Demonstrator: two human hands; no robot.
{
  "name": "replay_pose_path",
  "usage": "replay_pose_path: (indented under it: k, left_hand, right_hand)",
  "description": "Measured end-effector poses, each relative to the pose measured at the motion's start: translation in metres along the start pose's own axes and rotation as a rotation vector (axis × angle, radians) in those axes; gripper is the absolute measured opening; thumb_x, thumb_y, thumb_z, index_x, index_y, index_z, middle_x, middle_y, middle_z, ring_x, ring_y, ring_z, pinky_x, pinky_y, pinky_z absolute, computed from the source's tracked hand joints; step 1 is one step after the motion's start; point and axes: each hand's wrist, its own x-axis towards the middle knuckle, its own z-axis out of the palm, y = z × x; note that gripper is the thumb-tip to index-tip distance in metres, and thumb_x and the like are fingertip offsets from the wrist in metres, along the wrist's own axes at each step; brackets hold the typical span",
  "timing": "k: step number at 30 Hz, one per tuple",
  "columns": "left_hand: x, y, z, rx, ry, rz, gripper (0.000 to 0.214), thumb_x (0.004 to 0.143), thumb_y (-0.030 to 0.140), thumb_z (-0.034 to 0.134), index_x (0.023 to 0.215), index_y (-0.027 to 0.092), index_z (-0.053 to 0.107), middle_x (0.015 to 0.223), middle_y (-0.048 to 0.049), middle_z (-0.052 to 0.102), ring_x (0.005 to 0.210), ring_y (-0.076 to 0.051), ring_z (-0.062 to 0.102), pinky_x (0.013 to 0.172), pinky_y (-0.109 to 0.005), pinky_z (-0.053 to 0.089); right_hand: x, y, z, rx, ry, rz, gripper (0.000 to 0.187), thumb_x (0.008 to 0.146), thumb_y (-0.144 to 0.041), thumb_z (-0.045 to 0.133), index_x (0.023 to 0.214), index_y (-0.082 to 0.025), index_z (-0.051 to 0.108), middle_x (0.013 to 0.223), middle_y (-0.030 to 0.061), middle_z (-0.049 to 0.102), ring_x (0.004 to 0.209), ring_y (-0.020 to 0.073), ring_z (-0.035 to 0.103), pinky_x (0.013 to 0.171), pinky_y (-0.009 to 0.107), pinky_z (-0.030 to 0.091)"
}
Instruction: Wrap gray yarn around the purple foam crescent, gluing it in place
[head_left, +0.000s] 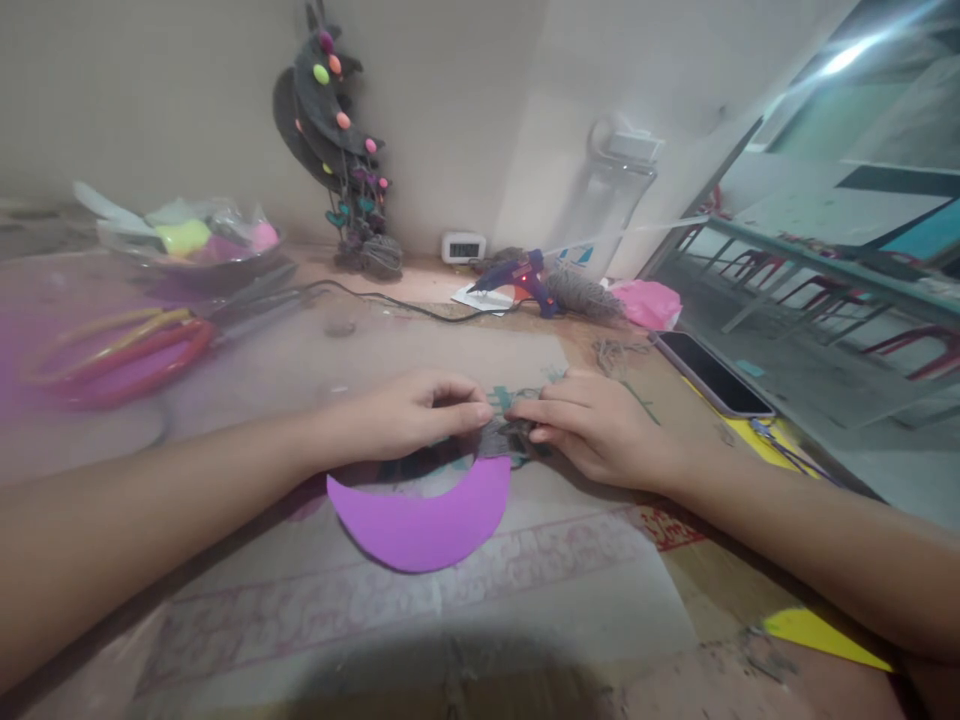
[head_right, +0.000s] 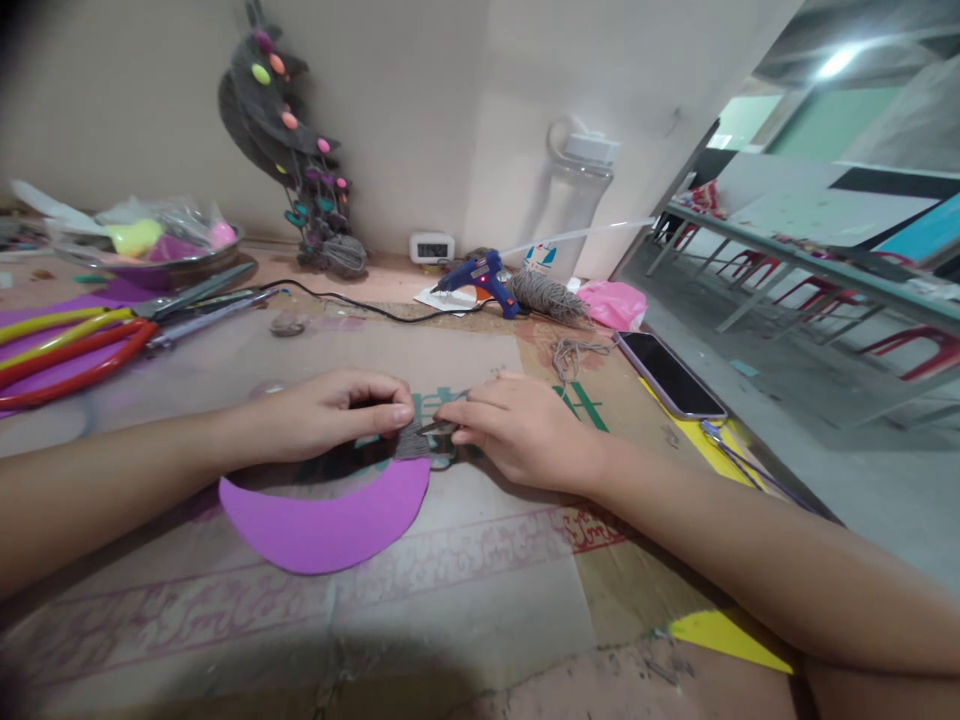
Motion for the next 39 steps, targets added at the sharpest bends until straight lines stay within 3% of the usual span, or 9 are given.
replay_pose_path:
  k: [6, 39]
  left_hand:
    - [-0.0007, 0.0006, -0.0003, -0.001, -0.005, -0.018, 0.034, 0.091, 0.047, 0.049, 0.079, 0.017, 0.059, 0.072, 0.0018, 0.059, 0.064, -0.011, 0.052, 0.059, -0.023, 0.038]
    - [0.0001, -0.0014, -0.0003, -0.002, -0.01, 0.024, 0.035, 0.092, 0.047, 0.047, 0.077, 0.016, 0.056, 0.069, 0.0013, 0.055, 0.06, -0.01, 0.047, 0.053, -0.022, 0.036]
  right_hand:
    - [-0.0015, 0.0021, -0.0004, 0.089, 0.001, 0.039, 0.034, 0.1, -0.032, 0.038, 0.11, -0.011, 0.062, 0.072, 0.0045, 0.061, 0.066, 0.0149, 0.051, 0.062, 0.027, 0.034]
    - [0.0009, 0.0006, 0.001, -0.025, -0.017, -0.007, 0.03, 0.1, -0.029, 0.041, 0.104, -0.013, 0.066, 0.068, 0.0027, 0.061, 0.062, 0.0138, 0.052, 0.06, 0.027, 0.032]
